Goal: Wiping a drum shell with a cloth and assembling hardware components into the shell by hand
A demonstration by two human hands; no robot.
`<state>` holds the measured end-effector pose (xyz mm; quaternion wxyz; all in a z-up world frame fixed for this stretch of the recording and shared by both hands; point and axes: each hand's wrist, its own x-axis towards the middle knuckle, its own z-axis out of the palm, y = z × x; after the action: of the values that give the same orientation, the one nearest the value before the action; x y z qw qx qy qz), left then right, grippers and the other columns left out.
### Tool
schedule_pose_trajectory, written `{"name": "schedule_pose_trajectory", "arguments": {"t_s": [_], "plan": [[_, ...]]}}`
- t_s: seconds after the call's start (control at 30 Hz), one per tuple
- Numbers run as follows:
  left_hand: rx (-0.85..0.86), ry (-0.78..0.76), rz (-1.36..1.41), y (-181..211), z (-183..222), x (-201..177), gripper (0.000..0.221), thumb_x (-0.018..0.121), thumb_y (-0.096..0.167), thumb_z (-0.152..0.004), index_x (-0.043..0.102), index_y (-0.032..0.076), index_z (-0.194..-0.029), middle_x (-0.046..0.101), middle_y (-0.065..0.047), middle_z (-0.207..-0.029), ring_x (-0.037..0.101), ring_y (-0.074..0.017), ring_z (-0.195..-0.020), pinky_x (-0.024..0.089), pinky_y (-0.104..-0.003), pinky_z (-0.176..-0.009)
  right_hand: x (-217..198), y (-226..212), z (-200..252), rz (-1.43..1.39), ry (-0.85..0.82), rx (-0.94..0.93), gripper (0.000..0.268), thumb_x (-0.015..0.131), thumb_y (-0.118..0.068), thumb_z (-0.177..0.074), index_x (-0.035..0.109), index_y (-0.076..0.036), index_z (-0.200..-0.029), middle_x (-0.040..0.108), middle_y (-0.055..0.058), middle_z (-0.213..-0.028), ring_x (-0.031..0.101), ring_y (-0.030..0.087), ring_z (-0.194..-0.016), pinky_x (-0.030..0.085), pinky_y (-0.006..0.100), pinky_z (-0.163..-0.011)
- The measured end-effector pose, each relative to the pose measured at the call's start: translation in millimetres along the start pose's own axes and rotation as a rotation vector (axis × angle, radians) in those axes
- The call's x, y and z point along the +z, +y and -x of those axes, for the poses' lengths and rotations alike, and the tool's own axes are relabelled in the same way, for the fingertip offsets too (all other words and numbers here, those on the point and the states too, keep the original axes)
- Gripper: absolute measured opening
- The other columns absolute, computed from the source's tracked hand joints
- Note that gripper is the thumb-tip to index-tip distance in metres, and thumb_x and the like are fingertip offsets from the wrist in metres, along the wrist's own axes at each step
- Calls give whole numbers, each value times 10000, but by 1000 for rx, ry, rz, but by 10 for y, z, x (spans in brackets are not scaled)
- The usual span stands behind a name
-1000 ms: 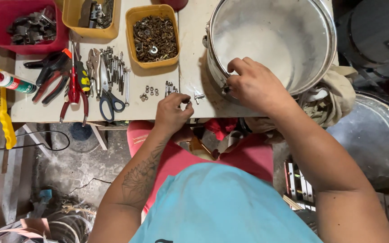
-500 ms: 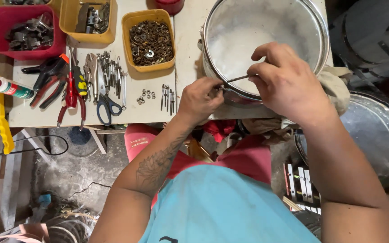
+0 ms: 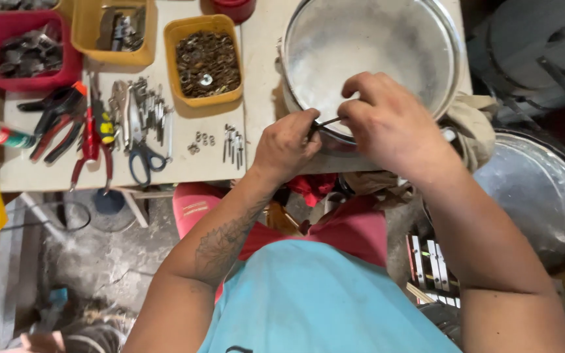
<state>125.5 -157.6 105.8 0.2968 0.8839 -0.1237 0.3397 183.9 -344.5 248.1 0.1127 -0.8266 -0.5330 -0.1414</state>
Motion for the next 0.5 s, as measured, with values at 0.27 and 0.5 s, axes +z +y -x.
{"name": "schedule_pose_trajectory", "arguments": {"t_s": [0.27, 0.5], "plan": [[82, -7, -147, -143, 62, 181, 311, 778, 190, -790, 682, 133, -1080, 634, -38, -850, 708, -243, -784, 596, -357, -677, 266, 85, -37, 177, 221, -144, 102, 598, -80, -877, 599, -116, -782, 567, 74, -904, 591, 278, -752, 465, 394, -639], [48, -28, -180, -130, 107, 176, 237, 755, 208, -798, 661, 132, -1003, 578, -20, -821, 683, -262, -748, 566, -380, -619, 383, -44, -119, 287, 171, -93, 76, 584, -115, -830, 652, -121, -796, 574, 50, -894, 592, 238, -741, 435, 356, -606]]}}
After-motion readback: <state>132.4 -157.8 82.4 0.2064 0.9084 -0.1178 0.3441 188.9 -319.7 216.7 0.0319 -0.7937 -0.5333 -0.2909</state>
